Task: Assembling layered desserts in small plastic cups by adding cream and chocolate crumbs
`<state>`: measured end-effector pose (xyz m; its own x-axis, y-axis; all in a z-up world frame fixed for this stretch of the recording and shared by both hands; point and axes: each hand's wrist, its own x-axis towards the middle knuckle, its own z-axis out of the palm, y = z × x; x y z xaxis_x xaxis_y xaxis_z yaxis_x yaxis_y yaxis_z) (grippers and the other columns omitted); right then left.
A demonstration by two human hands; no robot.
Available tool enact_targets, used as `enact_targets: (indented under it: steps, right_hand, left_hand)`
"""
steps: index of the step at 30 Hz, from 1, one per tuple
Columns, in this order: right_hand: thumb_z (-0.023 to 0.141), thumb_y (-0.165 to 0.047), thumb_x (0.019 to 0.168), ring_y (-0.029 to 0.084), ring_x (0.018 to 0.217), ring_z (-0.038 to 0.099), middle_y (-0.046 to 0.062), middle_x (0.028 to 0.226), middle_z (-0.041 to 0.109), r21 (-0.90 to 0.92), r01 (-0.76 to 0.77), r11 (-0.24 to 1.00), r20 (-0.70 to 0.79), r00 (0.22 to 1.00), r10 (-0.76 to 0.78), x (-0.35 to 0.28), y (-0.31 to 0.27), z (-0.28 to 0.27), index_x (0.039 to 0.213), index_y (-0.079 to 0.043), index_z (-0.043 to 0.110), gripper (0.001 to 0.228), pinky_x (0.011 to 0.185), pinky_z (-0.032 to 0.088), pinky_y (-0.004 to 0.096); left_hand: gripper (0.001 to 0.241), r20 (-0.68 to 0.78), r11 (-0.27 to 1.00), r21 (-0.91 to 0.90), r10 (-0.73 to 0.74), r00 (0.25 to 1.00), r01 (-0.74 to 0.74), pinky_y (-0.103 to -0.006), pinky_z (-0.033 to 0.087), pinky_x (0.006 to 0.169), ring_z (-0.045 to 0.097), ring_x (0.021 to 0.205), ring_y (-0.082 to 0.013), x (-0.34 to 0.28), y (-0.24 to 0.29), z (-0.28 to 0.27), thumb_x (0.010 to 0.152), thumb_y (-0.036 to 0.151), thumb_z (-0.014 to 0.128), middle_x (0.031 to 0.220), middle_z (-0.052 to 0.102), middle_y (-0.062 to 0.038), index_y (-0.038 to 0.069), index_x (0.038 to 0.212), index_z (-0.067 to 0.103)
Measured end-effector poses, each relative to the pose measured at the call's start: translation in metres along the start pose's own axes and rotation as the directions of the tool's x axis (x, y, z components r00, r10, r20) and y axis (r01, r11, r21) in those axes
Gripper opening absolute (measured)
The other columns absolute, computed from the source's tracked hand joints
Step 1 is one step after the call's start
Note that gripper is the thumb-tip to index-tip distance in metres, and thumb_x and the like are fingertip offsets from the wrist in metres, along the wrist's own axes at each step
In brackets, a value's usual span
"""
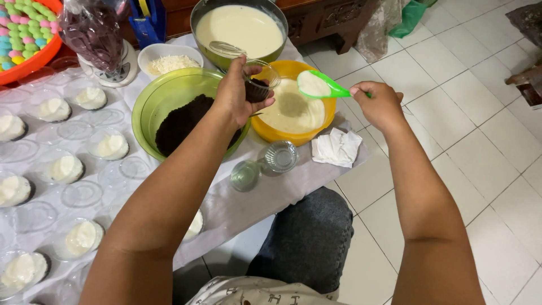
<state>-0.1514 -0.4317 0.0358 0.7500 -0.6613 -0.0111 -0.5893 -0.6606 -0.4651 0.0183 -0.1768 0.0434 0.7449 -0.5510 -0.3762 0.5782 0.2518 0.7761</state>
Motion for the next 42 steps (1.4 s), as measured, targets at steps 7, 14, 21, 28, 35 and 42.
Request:
enact_targets:
  steps: [7, 14, 21, 28, 35, 42]
  right_hand:
    - [0.062, -0.026, 0.103, 0.021, 0.096, 0.062, 0.003, 0.098, 0.072, 0.132, 0.083, 0.988, -0.1, 0.992, -0.07, 0.001, -0.007, -0.03, 0.115, -0.011, 0.076, 0.023, 0.098, 0.046, 0.039]
    - [0.067, -0.022, 0.106, 0.023, 0.093, 0.055, 0.007, 0.094, 0.071, 0.009, 0.312, 0.95, -0.262, 0.918, -0.299, -0.004, -0.033, -0.067, 0.115, -0.009, 0.079, 0.02, 0.086, 0.043, 0.038]
    - [0.08, -0.011, 0.111, 0.017, 0.086, 0.051, 0.0, 0.086, 0.065, -0.495, 0.66, 0.565, -0.294, 0.484, -0.824, -0.012, -0.072, -0.073, 0.11, -0.016, 0.085, 0.007, 0.089, 0.02, 0.038]
    - [0.089, -0.009, 0.106, 0.018, 0.085, 0.044, -0.001, 0.086, 0.058, -0.574, 0.673, 0.467, -0.309, 0.35, -0.884, -0.024, -0.098, -0.077, 0.114, -0.017, 0.09, 0.011, 0.094, 0.021, 0.042]
    - [0.087, -0.007, 0.108, 0.018, 0.085, 0.046, 0.0, 0.089, 0.063, -0.477, 0.76, 0.442, -0.304, 0.329, -0.894, -0.031, -0.105, -0.081, 0.115, -0.012, 0.089, 0.009, 0.097, 0.02, 0.041]
    - [0.086, -0.006, 0.106, 0.019, 0.09, 0.049, 0.001, 0.092, 0.065, -0.453, 0.784, 0.424, -0.303, 0.312, -0.9, -0.046, -0.118, -0.083, 0.113, -0.01, 0.088, 0.009, 0.098, 0.021, 0.042]
  left_hand:
    - [0.063, -0.024, 1.0, 0.015, 0.001, 1.0, -0.001, -0.0324, 0.063, 0.058, 0.065, 0.077, -0.0267, 0.014, -0.002, 0.01, 0.097, 0.048, 0.04, 0.106, 0.057, -0.02, -0.002, 0.131, 0.058]
    - [0.067, 0.106, 0.997, 0.07, -0.049, 0.993, 0.042, -0.0349, 0.062, 0.065, 0.066, 0.084, -0.028, 0.016, -0.009, 0.027, 0.094, 0.054, 0.038, 0.112, 0.06, -0.021, 0.001, 0.129, 0.06]
    - [0.064, 0.161, 0.997, -0.04, -0.053, 0.986, 0.06, -0.037, 0.063, 0.065, 0.07, 0.082, -0.0306, 0.019, -0.009, 0.028, 0.098, 0.049, 0.036, 0.111, 0.066, -0.024, 0.001, 0.138, 0.054]
    - [0.056, 0.188, 0.994, -0.102, -0.03, 0.982, 0.05, -0.0363, 0.06, 0.064, 0.07, 0.083, -0.0315, 0.019, -0.007, 0.017, 0.099, 0.043, 0.038, 0.111, 0.066, -0.025, 0.001, 0.132, 0.053]
    - [0.058, 0.198, 0.99, -0.139, 0.005, 0.98, 0.023, -0.0327, 0.06, 0.057, 0.073, 0.085, -0.0329, 0.011, -0.002, 0.013, 0.096, 0.035, 0.038, 0.121, 0.066, -0.028, 0.001, 0.143, 0.047]
    - [0.059, 0.28, 0.976, -0.216, 0.034, 0.959, 0.029, -0.0288, 0.06, 0.049, 0.074, 0.082, -0.0306, 0.02, -0.009, 0.003, 0.099, 0.036, 0.034, 0.117, 0.067, -0.026, -0.002, 0.143, 0.047]
